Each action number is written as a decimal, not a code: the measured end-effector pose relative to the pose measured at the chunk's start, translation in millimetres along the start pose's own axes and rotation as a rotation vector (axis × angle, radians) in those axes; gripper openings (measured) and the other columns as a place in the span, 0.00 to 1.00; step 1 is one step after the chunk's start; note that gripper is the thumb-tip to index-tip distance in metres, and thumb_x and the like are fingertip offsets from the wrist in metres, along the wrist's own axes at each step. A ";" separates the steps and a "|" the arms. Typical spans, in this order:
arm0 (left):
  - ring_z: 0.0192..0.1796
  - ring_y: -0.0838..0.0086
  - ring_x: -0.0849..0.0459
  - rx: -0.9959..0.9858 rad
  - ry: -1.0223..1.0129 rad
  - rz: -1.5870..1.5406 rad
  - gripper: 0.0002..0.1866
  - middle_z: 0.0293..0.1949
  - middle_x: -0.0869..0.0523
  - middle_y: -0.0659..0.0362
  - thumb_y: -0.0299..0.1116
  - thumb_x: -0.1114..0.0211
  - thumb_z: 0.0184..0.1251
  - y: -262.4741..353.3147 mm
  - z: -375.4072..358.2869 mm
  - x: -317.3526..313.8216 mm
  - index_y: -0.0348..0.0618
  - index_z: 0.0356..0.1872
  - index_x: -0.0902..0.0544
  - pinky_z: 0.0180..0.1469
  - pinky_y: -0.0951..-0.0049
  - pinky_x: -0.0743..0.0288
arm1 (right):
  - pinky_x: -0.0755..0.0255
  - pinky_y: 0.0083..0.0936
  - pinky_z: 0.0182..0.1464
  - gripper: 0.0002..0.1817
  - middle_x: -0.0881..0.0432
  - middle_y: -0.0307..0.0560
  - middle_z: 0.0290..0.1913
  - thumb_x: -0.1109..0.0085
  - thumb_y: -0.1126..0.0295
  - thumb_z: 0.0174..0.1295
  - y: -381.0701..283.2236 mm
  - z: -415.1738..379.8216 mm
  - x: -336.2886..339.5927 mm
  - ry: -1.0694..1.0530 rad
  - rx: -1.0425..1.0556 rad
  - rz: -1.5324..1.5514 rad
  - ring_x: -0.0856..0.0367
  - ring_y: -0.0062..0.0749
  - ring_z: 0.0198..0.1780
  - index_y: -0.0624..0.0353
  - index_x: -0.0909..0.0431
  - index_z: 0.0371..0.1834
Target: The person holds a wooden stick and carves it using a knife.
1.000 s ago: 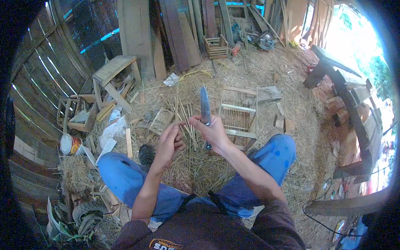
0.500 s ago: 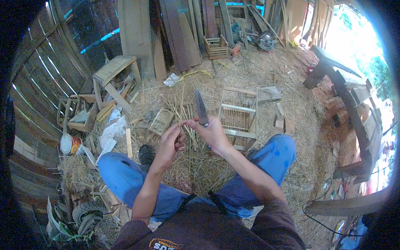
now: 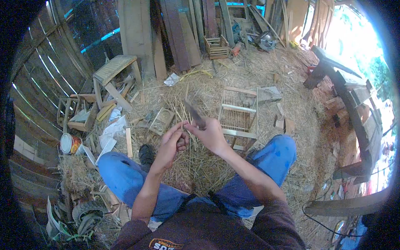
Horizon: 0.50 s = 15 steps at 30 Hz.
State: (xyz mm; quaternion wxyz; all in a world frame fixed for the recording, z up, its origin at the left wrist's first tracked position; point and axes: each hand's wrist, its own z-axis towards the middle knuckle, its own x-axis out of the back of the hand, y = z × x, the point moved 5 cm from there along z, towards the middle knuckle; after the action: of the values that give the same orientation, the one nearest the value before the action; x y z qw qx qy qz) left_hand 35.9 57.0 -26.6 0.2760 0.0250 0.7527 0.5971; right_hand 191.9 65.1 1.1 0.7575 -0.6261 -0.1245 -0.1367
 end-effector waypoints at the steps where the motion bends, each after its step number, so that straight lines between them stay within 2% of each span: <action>1: 0.25 0.87 0.37 -0.014 0.024 0.011 0.22 0.32 0.22 0.59 0.34 0.52 0.80 0.4 -0.4 0.6 0.41 0.70 0.34 0.30 0.84 0.36 | 0.32 0.31 0.28 0.16 0.22 0.43 0.19 0.27 0.59 0.59 -4.5 -1.2 1.2 0.012 0.009 -0.154 0.24 0.27 0.24 0.60 0.21 0.27; 3: 0.25 0.88 0.36 -0.042 0.069 0.031 0.19 0.32 0.22 0.59 0.34 0.51 0.81 1.8 -2.3 -0.8 0.41 0.67 0.31 0.29 0.85 0.36 | 0.29 0.36 0.28 0.15 0.21 0.51 0.20 0.27 0.61 0.57 -13.2 -4.5 3.4 0.039 0.025 -0.464 0.18 0.40 0.24 0.59 0.22 0.30; 6: 0.25 0.88 0.34 -0.098 0.049 0.091 0.12 0.32 0.20 0.60 0.32 0.50 0.80 7.8 -4.9 -4.1 0.40 0.57 0.28 0.26 0.85 0.41 | 0.25 0.39 0.32 0.15 0.17 0.51 0.27 0.29 0.63 0.55 -18.7 -7.0 -0.3 0.023 0.164 -0.598 0.16 0.50 0.33 0.56 0.24 0.37; 9: 0.23 0.89 0.36 -0.086 0.038 0.074 0.09 0.31 0.20 0.61 0.35 0.51 0.82 2.3 -3.0 -1.2 0.41 0.52 0.28 0.25 0.84 0.37 | 0.25 0.39 0.37 0.19 0.17 0.48 0.34 0.30 0.65 0.54 -25.0 -10.3 -5.7 0.063 0.400 -0.569 0.16 0.47 0.38 0.54 0.27 0.45; 12: 0.22 0.90 0.36 -0.072 0.162 0.119 0.10 0.31 0.20 0.61 0.35 0.51 0.82 0.5 -2.6 2.5 0.41 0.53 0.28 0.23 0.84 0.40 | 0.27 0.40 0.44 0.19 0.19 0.50 0.41 0.33 0.66 0.55 -27.5 -11.8 -10.1 -0.006 0.405 -0.552 0.19 0.48 0.45 0.55 0.28 0.48; 15: 0.22 0.90 0.36 -0.075 0.154 -0.042 0.09 0.30 0.20 0.61 0.34 0.50 0.81 8.5 -6.8 1.4 0.41 0.52 0.28 0.22 0.85 0.43 | 0.31 0.43 0.49 0.19 0.22 0.52 0.44 0.38 0.68 0.60 -32.4 -13.3 -12.1 -0.062 0.456 -0.581 0.23 0.51 0.47 0.58 0.30 0.52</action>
State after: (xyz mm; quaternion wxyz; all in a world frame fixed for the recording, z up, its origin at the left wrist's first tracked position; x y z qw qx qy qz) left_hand 29.3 53.9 -18.4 0.2306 -0.0472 0.7493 0.6190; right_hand 169.1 47.0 23.9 0.8029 -0.3835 -0.3474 -0.2957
